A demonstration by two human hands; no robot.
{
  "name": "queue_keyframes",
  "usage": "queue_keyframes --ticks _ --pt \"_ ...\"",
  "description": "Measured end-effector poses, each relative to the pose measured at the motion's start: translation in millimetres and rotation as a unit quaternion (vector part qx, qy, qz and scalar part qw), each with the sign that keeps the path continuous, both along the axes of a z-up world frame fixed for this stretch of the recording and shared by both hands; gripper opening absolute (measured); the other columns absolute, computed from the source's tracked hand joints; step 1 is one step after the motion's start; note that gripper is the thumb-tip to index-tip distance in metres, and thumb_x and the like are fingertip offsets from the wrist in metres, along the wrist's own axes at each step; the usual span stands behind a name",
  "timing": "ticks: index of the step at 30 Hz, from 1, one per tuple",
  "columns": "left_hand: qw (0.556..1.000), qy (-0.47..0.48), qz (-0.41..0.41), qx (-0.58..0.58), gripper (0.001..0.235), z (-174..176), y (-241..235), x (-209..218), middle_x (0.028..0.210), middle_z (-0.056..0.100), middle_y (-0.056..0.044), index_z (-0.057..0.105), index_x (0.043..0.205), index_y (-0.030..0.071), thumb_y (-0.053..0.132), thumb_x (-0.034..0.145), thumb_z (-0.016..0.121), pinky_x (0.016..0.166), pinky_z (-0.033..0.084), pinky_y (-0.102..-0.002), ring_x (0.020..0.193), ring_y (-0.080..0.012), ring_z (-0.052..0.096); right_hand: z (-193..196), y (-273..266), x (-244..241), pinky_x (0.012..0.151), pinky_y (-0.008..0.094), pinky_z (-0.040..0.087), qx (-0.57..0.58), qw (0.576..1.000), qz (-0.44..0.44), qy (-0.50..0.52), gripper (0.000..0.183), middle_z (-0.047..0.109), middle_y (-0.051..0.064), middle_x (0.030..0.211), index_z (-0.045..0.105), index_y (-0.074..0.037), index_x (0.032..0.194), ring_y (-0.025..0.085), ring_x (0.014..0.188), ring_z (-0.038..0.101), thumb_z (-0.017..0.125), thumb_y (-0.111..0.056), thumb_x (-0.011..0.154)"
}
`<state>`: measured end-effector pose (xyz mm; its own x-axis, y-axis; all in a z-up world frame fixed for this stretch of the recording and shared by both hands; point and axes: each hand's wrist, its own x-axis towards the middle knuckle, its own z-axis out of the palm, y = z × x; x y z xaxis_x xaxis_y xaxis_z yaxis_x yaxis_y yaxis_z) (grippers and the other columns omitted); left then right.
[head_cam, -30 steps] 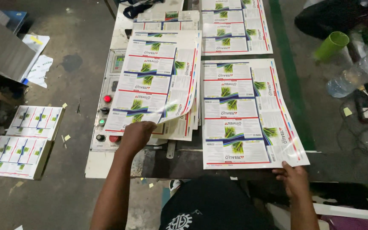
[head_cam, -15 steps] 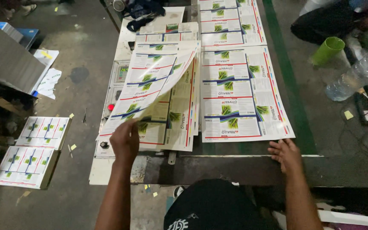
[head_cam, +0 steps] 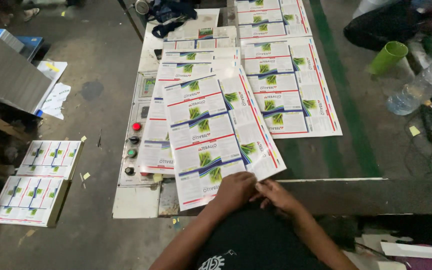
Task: Inspecting and sorting printed sheets coming off a production machine into organized stacks.
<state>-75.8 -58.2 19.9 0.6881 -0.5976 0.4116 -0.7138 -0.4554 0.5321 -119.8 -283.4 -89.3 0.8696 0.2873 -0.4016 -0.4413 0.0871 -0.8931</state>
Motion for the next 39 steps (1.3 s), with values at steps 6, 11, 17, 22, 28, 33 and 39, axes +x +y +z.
queue_keyframes --ticks 6,11,17,22,28,33,39 --pt "0.994 0.013 -0.108 0.017 0.024 10 36 0 0.114 0.074 -0.015 0.071 0.107 0.004 0.022 0.091 0.071 0.091 0.055 -0.044 0.109 -0.0334 0.069 9 5 -9 0.055 0.032 0.055 0.09 0.982 -0.163 0.038 0.034 0.077 0.013 0.101 0.06 -0.004 0.126 0.023 0.081 0.075 0.062 -0.021 0.096" --pt "0.996 0.056 0.01 0.063 0.023 7 90 14 0.115 0.075 -0.014 0.075 0.107 0.004 0.019 0.09 0.072 0.095 0.051 -0.045 0.111 -0.0332 0.068 -16 -28 -23 0.058 0.034 0.055 0.04 0.931 -0.363 0.01 0.028 0.072 0.011 0.097 0.06 -0.004 0.124 0.021 0.076 0.072 0.062 -0.017 0.1" --pt "0.993 0.044 0.066 0.089 0.034 -26 132 38 0.13 0.07 -0.013 0.072 0.118 0.007 0.02 0.086 0.074 0.107 0.046 -0.047 0.13 -0.0344 0.059 -18 -68 -65 0.059 0.032 0.051 -0.001 0.876 -0.48 -0.042 0.025 0.071 0.006 0.098 0.06 -0.009 0.127 0.018 0.074 0.069 0.059 -0.02 0.105" --pt "0.989 -0.05 0.062 0.128 0.067 -28 136 55 0.143 0.056 -0.025 0.061 0.132 0.0 0.026 0.072 0.078 0.109 0.036 -0.059 0.138 -0.0442 0.045 1 -88 -106 0.061 0.033 0.051 -0.072 0.857 -0.507 -0.057 0.024 0.07 0.008 0.098 0.061 -0.004 0.128 0.018 0.076 0.068 0.057 -0.018 0.109" --pt "0.977 -0.112 0.111 0.142 0.045 -75 146 78 0.137 0.064 -0.019 0.064 0.127 0.003 0.015 0.084 0.067 0.103 0.046 -0.052 0.129 -0.0375 0.058 -9 -117 -155 0.061 0.033 0.051 -0.101 0.844 -0.527 -0.015 0.024 0.069 0.009 0.098 0.059 -0.004 0.131 0.018 0.075 0.067 0.054 -0.017 0.11" --pt "0.982 -0.068 0.148 0.094 0.019 -29 155 82 0.107 0.075 -0.014 0.073 0.109 0.009 0.013 0.092 0.064 0.084 0.057 -0.045 0.101 -0.0335 0.072 -2 -122 -166 0.06 0.034 0.05 -0.131 0.827 -0.546 0.018 0.022 0.07 0.009 0.099 0.058 -0.004 0.129 0.019 0.076 0.068 0.053 -0.016 0.112" --pt "0.974 -0.003 0.187 0.127 0.014 -3 160 85 0.088 0.076 -0.011 0.076 0.092 0.014 0.026 0.094 0.069 0.071 0.056 -0.047 0.082 -0.0325 0.072 -18 -126 -160 0.058 0.031 0.049 -0.111 0.846 -0.522 -0.015 0.024 0.07 0.007 0.097 0.059 -0.006 0.131 0.017 0.073 0.066 0.052 -0.016 0.111"
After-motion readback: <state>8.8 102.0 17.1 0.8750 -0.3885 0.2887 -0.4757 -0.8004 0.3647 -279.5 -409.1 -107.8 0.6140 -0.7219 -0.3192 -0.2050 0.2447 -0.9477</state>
